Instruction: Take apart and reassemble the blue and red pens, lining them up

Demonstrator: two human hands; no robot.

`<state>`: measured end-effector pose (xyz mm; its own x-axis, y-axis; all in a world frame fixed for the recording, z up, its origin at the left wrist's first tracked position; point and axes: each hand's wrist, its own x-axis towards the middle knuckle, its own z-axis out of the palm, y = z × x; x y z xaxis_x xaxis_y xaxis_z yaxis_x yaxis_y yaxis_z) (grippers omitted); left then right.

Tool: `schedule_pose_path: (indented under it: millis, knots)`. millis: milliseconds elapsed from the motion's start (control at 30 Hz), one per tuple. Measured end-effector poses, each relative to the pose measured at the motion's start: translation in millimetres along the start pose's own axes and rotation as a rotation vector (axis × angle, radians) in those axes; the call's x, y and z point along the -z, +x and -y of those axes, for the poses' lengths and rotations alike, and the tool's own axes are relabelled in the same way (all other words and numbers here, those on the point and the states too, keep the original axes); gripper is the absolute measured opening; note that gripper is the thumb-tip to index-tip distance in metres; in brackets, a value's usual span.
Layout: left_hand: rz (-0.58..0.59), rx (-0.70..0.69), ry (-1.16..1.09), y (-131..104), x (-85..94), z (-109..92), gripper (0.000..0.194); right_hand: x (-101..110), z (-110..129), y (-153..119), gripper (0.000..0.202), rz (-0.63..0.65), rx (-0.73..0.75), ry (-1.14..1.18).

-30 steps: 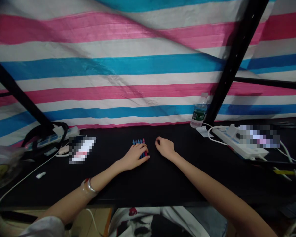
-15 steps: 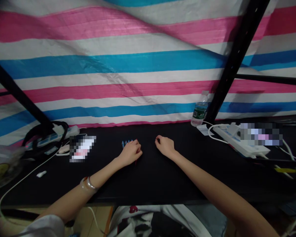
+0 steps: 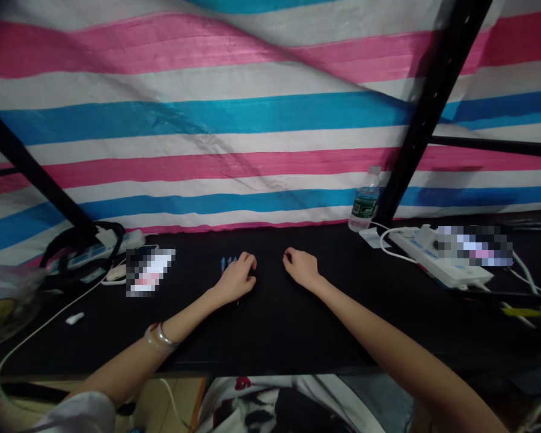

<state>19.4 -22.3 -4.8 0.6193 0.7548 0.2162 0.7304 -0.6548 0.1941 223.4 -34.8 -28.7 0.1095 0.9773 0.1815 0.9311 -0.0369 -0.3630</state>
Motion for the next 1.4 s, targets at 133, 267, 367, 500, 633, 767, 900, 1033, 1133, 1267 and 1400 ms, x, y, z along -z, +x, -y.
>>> schedule_pose_path:
  millis: [133, 267, 367, 500, 633, 767, 900, 1033, 1133, 1267, 1400]
  knots:
    - [-0.066, -0.035, -0.176, -2, 2.5, -5, 0.026, 1, 1, 0, 0.026, -0.001, -0.002, -0.007]
    - [-0.257, -0.15, -0.289, -4, 4.6, -11, 0.031, 2, 2, 0, 0.027, 0.002, -0.002, -0.008]
    - [-0.388, -0.228, -0.355, -5, 3.0, -14, 0.04, 3, 2, 0, 0.028, 0.001, 0.003, -0.005]
    - [-0.582, -0.32, -0.44, -7, -2.6, -14, 0.056, 2, 0, -1, 0.028, -0.006, 0.01, 0.011]
    - [-0.668, -0.447, -0.377, -12, -5.5, -14, 0.059, 0, -1, -1, 0.027, -0.023, 0.034, 0.095]
    - [-0.603, -0.551, -0.294, -13, -4.6, -12, 0.043, -4, -1, -2, 0.042, -0.121, 0.12, 0.271]
    - [-0.495, -0.635, -0.331, -7, -2.7, -7, 0.036, -5, -1, -3, 0.052, -0.295, 0.309, 0.316]
    - [-0.459, -0.644, -0.366, -3, -1.2, -5, 0.033, -6, 0, -3, 0.041, -0.339, 0.534, 0.287]
    - [-0.501, -0.597, -0.409, -3, -0.5, -6, 0.032, -6, 1, -3, 0.038, -0.318, 0.564, 0.309]
    - [-0.608, -0.41, -0.466, -1, 1.5, -6, 0.023, -2, 2, -5, 0.032, -0.288, 0.582, 0.313]
    - [-0.631, -0.119, -0.528, 5, 2.8, 2, 0.016, 1, 4, -7, 0.032, -0.301, 0.573, 0.274]
